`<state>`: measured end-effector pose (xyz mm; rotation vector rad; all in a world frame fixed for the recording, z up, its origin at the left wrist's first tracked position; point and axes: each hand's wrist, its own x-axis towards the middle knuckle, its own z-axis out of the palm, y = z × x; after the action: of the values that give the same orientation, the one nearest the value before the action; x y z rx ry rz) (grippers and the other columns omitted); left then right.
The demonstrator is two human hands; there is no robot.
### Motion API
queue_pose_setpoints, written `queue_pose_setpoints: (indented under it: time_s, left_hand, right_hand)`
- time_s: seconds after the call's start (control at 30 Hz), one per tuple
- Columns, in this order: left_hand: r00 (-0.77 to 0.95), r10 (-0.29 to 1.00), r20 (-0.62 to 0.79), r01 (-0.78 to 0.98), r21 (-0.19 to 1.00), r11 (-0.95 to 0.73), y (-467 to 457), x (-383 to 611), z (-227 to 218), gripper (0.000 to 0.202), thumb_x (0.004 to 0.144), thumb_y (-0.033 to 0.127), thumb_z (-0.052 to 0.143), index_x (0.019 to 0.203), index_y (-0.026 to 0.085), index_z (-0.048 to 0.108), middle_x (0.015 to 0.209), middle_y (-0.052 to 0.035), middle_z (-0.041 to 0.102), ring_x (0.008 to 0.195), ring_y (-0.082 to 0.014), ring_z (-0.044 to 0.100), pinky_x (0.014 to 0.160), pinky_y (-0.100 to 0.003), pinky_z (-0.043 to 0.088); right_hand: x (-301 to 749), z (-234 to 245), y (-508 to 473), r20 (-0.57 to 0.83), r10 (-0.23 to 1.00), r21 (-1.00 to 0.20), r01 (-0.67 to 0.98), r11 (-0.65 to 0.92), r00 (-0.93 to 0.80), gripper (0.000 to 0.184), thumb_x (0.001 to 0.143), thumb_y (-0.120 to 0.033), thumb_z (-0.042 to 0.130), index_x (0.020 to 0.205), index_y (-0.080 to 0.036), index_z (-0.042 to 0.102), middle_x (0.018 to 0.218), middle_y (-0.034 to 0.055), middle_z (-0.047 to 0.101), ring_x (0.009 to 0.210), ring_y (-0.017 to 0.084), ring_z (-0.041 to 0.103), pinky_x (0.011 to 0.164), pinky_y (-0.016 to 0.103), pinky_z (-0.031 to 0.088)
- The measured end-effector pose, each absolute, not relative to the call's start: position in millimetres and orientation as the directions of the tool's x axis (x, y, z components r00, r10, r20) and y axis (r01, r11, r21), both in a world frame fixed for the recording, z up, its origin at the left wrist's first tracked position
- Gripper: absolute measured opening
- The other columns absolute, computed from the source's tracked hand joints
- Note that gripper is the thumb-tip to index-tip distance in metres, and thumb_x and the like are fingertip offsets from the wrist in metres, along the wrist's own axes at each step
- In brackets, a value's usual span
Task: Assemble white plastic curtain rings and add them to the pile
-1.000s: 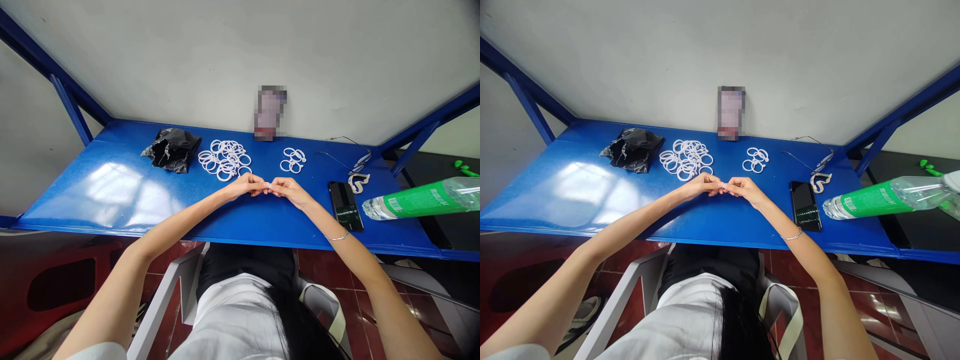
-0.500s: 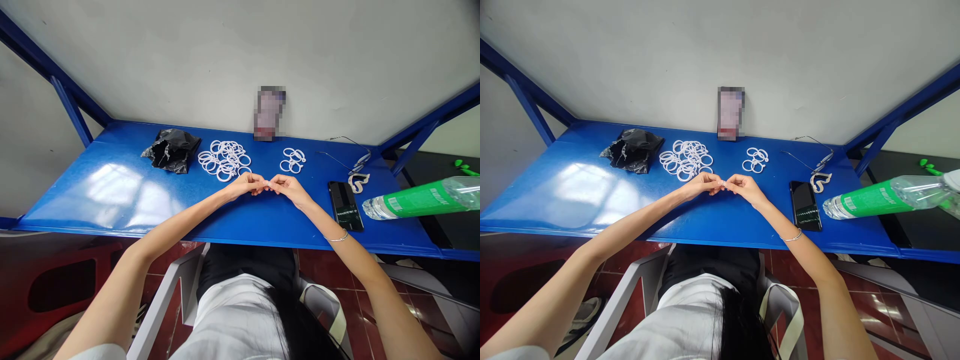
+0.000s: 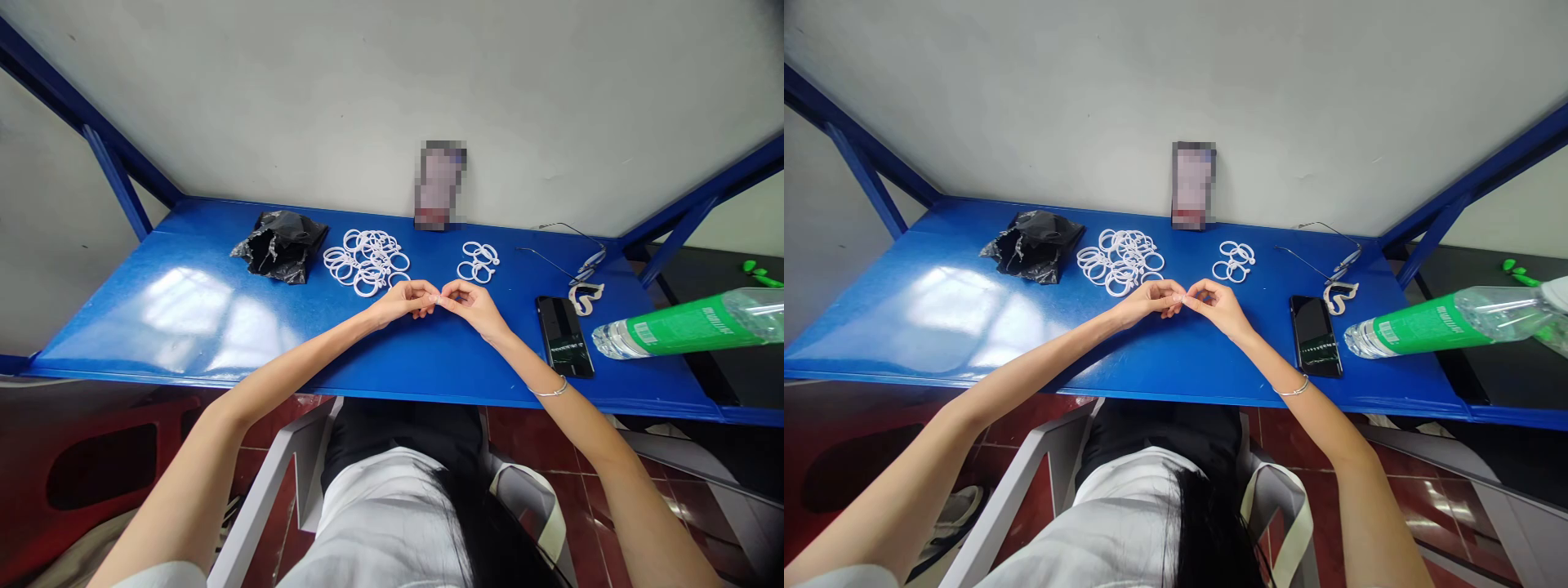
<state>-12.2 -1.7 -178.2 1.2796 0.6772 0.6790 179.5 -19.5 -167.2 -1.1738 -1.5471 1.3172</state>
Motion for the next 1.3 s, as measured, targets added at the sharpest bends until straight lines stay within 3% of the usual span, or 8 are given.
queue_pose_setpoints:
  time_s: [0.63,1.0,1.3]
  left_hand:
    - [0.578,0.816,-0.033,-0.093,0.990,0.106,-5,-8,-176,0.050,0.076,0.055,0.068,0.098,0.010,0.067,0.071,-0.0028,0.064,0.061,-0.0086,0.053,0.057,-0.021,0.040]
    - [0.450,0.893,0.032,-0.193,0.979,0.062,-11,-2,-180,0.046,0.074,0.052,0.072,0.096,0.012,0.068,0.071,-0.0009,0.064,0.059,-0.0072,0.054,0.058,-0.021,0.044]
    - [0.419,0.907,0.037,-0.188,0.981,0.047,-16,-1,-180,0.042,0.073,0.051,0.074,0.089,0.012,0.069,0.063,0.0020,0.059,0.054,-0.0068,0.053,0.055,-0.020,0.045]
  right_hand:
    - [178,-164,-24,0.280,0.940,-0.889,0.319,0.330,-0.194,0.037,0.077,-0.059,0.067,0.076,-0.022,0.066,0.091,0.0052,0.062,0.072,0.016,0.056,0.066,0.032,0.046]
    - [170,-167,-38,0.487,0.858,-0.732,0.462,0.501,-0.161,0.013,0.089,-0.035,0.060,0.088,-0.025,0.068,0.100,0.0061,0.067,0.096,0.022,0.062,0.076,0.036,0.051]
    - [168,-168,-41,0.588,0.789,-0.602,0.555,0.575,-0.180,0.006,0.088,-0.029,0.060,0.087,-0.025,0.064,0.097,0.0066,0.068,0.096,0.024,0.062,0.088,0.041,0.049]
